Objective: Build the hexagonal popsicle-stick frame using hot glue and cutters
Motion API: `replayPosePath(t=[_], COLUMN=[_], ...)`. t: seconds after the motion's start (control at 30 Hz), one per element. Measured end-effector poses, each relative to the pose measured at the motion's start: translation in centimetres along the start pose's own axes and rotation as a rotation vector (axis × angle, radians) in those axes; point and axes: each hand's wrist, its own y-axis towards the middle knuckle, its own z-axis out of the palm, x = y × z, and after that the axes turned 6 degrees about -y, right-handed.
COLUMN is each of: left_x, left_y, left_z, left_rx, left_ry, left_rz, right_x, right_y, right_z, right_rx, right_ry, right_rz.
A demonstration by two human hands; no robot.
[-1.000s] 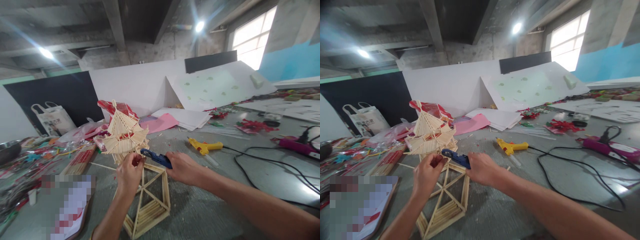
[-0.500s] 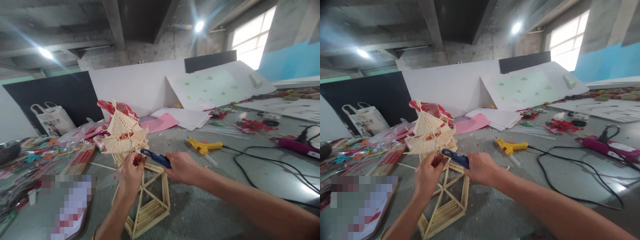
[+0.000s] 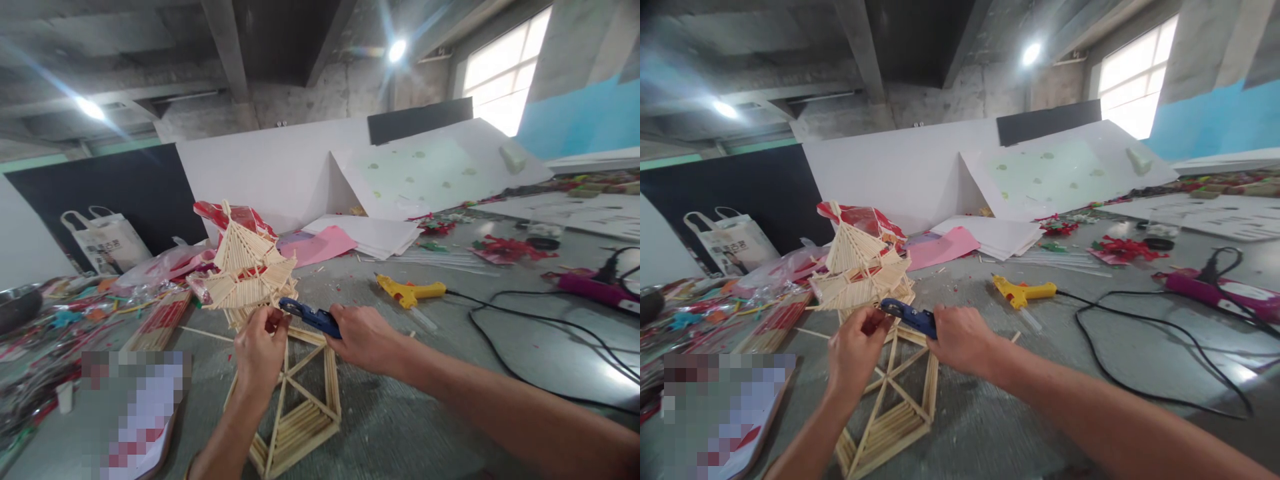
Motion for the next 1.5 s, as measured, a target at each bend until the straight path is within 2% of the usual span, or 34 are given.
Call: replayPosePath(t=[0.27, 0.53, 0.77, 0.83, 0.9, 1.0, 1.07, 1.17, 1.27, 1.4, 1.5], left_x=[-0.6, -1.4, -0.9, -0.5, -0.1, 0.4, 0.6, 0.7, 0.7, 0.6, 0.5], left_y=[0.0, -0.1, 0.3, 0.5, 0.8, 1.1, 1.3, 1.3, 1.3, 1.3, 1.2], left_z=[-0.3, 0.0, -0.2, -0.4, -0.5, -0.5, -0.4, -0.4, -0.7, -1.0, -1.2], left_rx=[0.011, 0.052, 0.045, 0.042, 0.045, 0.065, 0.098, 0.174, 0.277, 0.428, 0.486], left_ry=[-0.013, -0.055, -0.058, -0.125, -0.290, -0.572, -0.666, -0.741, -0.806, -0.867, -0.944], left_rz=[-0.040, -0.159, -0.155, -0.176, -0.255, -0.393, -0.441, -0.492, -0.536, -0.593, -0.639], right_x=[-0.1, -0.4, -0.5, -1.0, -2.0, -3.6, -4.4, -4.7, -4.4, -4.3, -4.7], right_y=[0.2, 0.6, 1.1, 1.5, 1.9, 2.5, 2.7, 3.1, 3.9, 5.4, 6.2], right_z=[0.1, 0.3, 0.7, 0.4, 0.0, 0.2, 0.9, 2.3, 3.5, 4.3, 4.8], right_rx=[-0.001, 0.010, -0.022, -0.013, 0.005, -0.020, -0.025, -0.004, -0.017, -0.037, -0.045], right_ry=[0.000, -0.055, 0.011, 0.143, 0.240, 0.123, -0.017, -0.127, -0.182, -0.213, -0.226], right_rz=[0.017, 0.017, 0.039, 0.084, 0.144, 0.245, 0.258, 0.152, 0.079, 0.085, 0.092])
